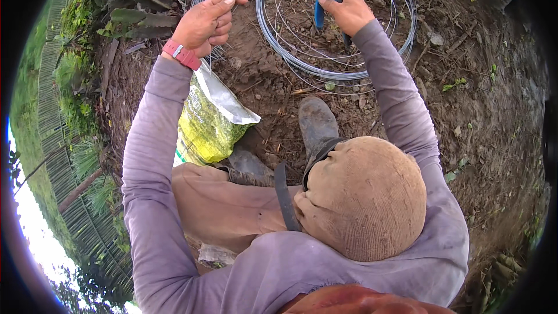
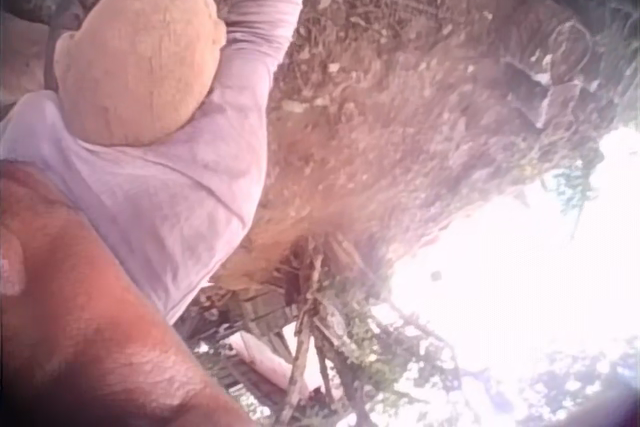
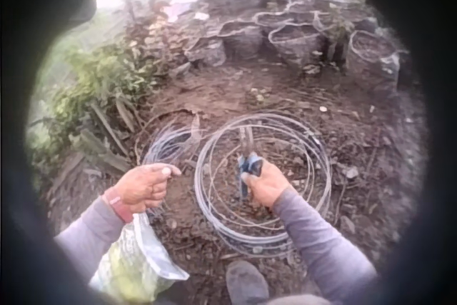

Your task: Cutting and preparing lengths of wire from a coil using pliers.

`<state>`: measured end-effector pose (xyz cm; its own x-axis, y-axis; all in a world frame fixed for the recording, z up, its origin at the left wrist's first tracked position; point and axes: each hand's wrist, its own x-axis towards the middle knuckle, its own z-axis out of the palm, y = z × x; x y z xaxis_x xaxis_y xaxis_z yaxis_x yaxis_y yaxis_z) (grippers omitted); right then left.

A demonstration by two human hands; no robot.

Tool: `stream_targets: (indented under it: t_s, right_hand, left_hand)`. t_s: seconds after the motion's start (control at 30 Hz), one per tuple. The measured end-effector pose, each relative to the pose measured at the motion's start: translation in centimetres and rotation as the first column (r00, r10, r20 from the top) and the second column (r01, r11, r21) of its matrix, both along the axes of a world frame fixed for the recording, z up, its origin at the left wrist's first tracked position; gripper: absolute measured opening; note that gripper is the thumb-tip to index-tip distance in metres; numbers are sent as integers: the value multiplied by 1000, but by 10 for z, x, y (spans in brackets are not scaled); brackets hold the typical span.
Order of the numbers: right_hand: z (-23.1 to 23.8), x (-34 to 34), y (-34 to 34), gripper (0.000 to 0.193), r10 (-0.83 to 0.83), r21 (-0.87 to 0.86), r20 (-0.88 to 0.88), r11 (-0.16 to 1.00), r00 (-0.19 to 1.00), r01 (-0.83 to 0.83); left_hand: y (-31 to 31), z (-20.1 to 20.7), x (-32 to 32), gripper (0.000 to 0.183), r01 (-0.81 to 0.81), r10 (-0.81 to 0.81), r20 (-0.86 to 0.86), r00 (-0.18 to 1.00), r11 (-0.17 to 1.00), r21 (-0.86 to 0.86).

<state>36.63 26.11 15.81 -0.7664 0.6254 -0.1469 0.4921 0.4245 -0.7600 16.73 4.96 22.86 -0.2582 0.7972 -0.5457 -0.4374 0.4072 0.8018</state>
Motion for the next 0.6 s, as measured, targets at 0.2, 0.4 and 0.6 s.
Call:
stream_targets:
  t_s: [0.2,0.4,0.6]
  right_hand:
    - [27,3,-12,25,-200,-59,-185,980,962,193]
    - [0,-12,4,41,-106,-159,-52,983,993,96]
    - [-7,-6,-8,29,-240,-587,-303,810,922,18]
  left_hand:
    - [-4,3,6,29,60,-60,-11,998,998,-7]
    - [-12,2,3,34,99,-103,69,992,993,64]
    - [-12,2,5,35,119,-130,153,980,990,83]
